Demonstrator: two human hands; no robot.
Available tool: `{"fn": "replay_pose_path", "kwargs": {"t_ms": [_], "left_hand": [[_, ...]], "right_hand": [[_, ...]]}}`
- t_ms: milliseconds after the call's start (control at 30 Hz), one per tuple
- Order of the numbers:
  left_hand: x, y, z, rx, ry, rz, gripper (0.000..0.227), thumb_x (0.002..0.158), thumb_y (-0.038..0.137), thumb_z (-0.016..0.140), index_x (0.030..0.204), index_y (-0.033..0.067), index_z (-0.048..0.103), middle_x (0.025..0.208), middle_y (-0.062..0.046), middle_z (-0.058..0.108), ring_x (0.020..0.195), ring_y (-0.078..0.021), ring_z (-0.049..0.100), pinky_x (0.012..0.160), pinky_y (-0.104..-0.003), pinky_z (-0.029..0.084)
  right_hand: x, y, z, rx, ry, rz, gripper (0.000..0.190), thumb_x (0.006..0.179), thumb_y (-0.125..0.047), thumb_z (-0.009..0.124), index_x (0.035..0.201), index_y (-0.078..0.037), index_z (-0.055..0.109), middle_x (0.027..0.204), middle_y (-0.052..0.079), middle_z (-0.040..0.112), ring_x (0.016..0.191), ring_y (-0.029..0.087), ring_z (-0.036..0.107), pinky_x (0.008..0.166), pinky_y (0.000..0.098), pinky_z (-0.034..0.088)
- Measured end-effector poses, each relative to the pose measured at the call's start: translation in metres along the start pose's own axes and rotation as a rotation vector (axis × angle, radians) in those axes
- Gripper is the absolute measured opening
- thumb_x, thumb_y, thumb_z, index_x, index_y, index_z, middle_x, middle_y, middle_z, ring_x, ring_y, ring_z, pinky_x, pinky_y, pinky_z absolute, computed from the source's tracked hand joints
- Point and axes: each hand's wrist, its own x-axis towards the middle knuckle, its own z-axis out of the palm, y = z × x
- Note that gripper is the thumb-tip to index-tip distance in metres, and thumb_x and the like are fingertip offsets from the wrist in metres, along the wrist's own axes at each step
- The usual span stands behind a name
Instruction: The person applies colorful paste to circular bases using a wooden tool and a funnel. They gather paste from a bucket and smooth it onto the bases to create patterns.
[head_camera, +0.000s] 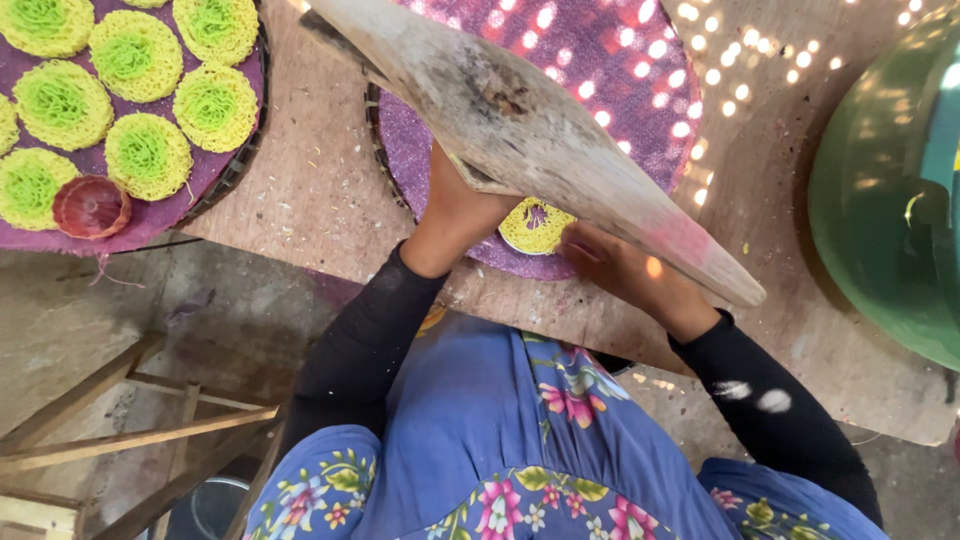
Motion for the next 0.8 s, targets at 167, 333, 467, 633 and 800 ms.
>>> {"fn": "replay_pose_path", "kwargs": {"t_ms": [167, 333, 467, 633, 800], "left_hand": [[0.0, 0.0, -0.006, -0.004, 0.007, -0.032, 0.05, 0.078, 0.013, 0.093, 0.118, 0.0004, 0.066, 0.114, -0.008, 0.074, 0.104, -0.0161, 0.072, 0.092, -0.032, 0.06], [-0.001, 0.0, -0.007, 0.001, 0.011, -0.089, 0.048, 0.077, 0.012, 0.094, 0.116, 0.0004, 0.067, 0.111, -0.008, 0.075, 0.101, -0.0151, 0.073, 0.091, -0.032, 0.06], [-0.001, -0.001, -0.008, -0.014, 0.018, -0.061, 0.051, 0.078, 0.012, 0.094, 0.118, 0.0001, 0.065, 0.113, -0.007, 0.074, 0.103, -0.0148, 0.072, 0.092, -0.032, 0.06], [-0.002, -0.002, -0.008, -0.045, 0.028, -0.083, 0.051, 0.078, 0.012, 0.094, 0.119, -0.0001, 0.065, 0.114, -0.007, 0.074, 0.103, -0.0153, 0.072, 0.092, -0.032, 0.06], [-0.001, 0.0, -0.009, -0.015, 0.008, -0.082, 0.05, 0.08, 0.012, 0.094, 0.119, 0.0, 0.066, 0.114, -0.008, 0.075, 0.104, -0.0156, 0.072, 0.092, -0.032, 0.06]], "right_hand": [[0.007, -0.007, -0.011, -0.221, 0.079, -0.19, 0.026, 0.092, -0.018, 0.071, 0.116, -0.011, 0.068, 0.107, 0.01, 0.073, 0.093, 0.028, 0.071, 0.079, 0.0391, 0.055], [0.011, 0.003, -0.01, -0.173, -0.028, -0.224, 0.021, 0.092, -0.018, 0.074, 0.111, -0.01, 0.068, 0.11, 0.012, 0.07, 0.095, 0.03, 0.069, 0.079, 0.0412, 0.055], [0.015, 0.012, 0.0, -0.198, 0.02, -0.3, 0.023, 0.089, -0.016, 0.077, 0.11, -0.01, 0.07, 0.107, 0.014, 0.069, 0.093, 0.03, 0.068, 0.078, 0.041, 0.055], [0.014, 0.016, 0.004, -0.107, 0.037, -0.276, 0.029, 0.088, -0.011, 0.078, 0.116, -0.01, 0.072, 0.101, 0.013, 0.069, 0.087, 0.029, 0.067, 0.074, 0.0407, 0.054], [0.017, 0.006, 0.0, -0.106, 0.048, -0.284, 0.028, 0.088, -0.008, 0.076, 0.115, -0.008, 0.071, 0.099, 0.013, 0.069, 0.086, 0.028, 0.067, 0.073, 0.0411, 0.053]]}}
